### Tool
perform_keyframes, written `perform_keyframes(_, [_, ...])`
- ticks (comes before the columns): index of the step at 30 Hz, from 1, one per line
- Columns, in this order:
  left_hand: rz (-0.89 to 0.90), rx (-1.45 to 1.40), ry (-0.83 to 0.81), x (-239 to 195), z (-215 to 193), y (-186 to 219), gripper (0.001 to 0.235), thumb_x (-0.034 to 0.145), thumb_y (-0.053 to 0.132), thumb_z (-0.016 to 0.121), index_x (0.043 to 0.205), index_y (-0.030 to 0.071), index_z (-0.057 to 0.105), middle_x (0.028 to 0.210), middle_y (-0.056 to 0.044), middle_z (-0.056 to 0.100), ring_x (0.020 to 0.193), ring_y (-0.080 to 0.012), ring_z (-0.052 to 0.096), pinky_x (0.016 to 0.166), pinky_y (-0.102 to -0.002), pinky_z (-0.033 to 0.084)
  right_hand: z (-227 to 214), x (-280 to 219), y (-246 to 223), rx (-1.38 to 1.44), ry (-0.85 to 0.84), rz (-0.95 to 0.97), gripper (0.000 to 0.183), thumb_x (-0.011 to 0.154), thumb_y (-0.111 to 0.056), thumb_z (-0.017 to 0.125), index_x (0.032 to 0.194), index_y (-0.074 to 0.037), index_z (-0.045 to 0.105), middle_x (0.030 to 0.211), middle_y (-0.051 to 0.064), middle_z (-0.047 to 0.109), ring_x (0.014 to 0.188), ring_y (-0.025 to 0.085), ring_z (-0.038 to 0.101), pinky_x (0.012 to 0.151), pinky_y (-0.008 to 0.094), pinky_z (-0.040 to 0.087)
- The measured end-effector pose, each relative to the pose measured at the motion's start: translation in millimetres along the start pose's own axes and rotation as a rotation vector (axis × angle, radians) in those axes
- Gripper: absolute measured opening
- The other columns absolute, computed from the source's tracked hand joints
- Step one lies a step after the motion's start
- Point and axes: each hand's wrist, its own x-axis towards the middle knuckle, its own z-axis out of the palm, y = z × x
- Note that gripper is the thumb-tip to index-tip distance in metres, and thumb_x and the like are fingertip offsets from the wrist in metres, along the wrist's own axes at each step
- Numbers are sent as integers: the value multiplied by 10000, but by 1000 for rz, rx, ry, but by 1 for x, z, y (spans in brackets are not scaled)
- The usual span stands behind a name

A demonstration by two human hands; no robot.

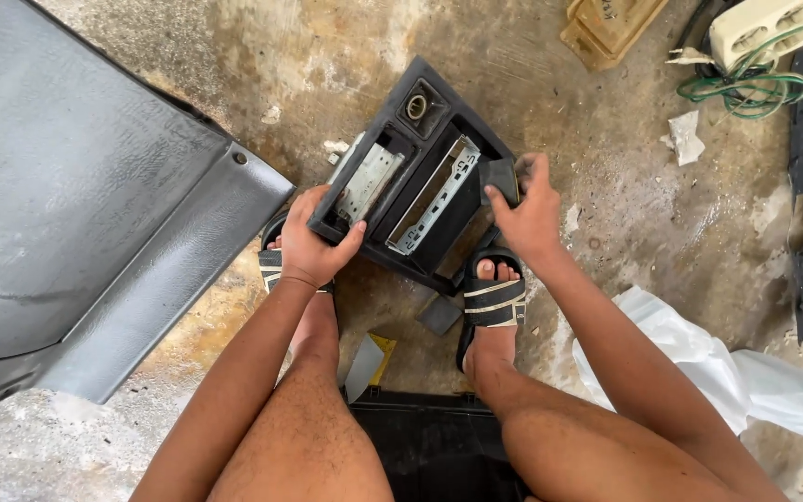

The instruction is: Sanding a plastic car interior frame with sandpaper to prepare the surface for finishing.

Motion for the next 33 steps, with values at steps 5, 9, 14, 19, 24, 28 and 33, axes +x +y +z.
perform_keyframes(5, [-21, -12, -14, 2, -1, 4, 533, 897, 412, 826, 1244, 67, 615, 1221, -218, 676, 1146, -465, 660, 1027, -629, 533, 3, -12, 14, -162, 16, -131, 531, 1008, -70, 650, 1496, -165, 462, 1001, 293, 720, 862, 471, 718, 630, 547, 563])
perform_keyframes(9, [-12, -20, -11, 1, -2, 4, 533, 898, 426, 830, 1224, 70, 603, 1222, -218, 668, 1153, -482, 651, 1020, -670, 534, 9, -4, 48, -165, 55, -193, 498, 824, -274, 884, 1300, -273, 739, 904, 162, 662, 770, 348, 720, 584, 404, 560])
perform_keyframes(14, [2, -36, 9, 0, -2, 3, 496, 907, 418, 820, 1212, 88, 610, 1224, -200, 675, 1181, -466, 652, 1026, -674, 537, 0, -11, 52, -284, -90, -223, 670, 853, -69, 788, 1487, -179, 603, 938, 228, 573, 812, 444, 701, 664, 481, 594])
perform_keyframes(19, [-17, -63, -29, 3, -5, 7, 506, 898, 407, 829, 1213, 83, 602, 1243, -203, 662, 1193, -475, 643, 993, -704, 558, -5, 5, 65, -452, 124, -586, 320, 1011, -280, 733, 1330, -282, 758, 1135, 162, 487, 1052, 401, 579, 882, 461, 485])
perform_keyframes(24, [-46, -56, -56, 5, -8, 10, 484, 915, 412, 809, 1219, 98, 601, 1254, -194, 659, 1203, -459, 643, 990, -699, 560, 27, 0, 82, -567, 274, -959, 278, 916, -236, 834, 1193, -243, 808, 1106, 166, 662, 1119, 381, 627, 959, 499, 472])
perform_keyframes(28, [-61, -55, -92, 6, -11, 12, 507, 916, 397, 805, 1239, 75, 582, 1265, -213, 642, 1215, -476, 631, 985, -725, 568, 64, -22, 131, -443, 134, -1033, 161, 922, -186, 769, 1081, -186, 793, 1177, 43, 764, 1101, 262, 715, 943, 406, 534])
perform_keyframes(33, [-14, -26, -30, 3, -5, 5, 509, 906, 424, 820, 1223, 90, 604, 1228, -194, 669, 1147, -445, 664, 975, -652, 567, 30, 36, 145, -440, 159, -1042, 204, 1041, -153, 656, 1146, -29, 779, 1163, 177, 760, 1101, 360, 725, 973, 429, 564])
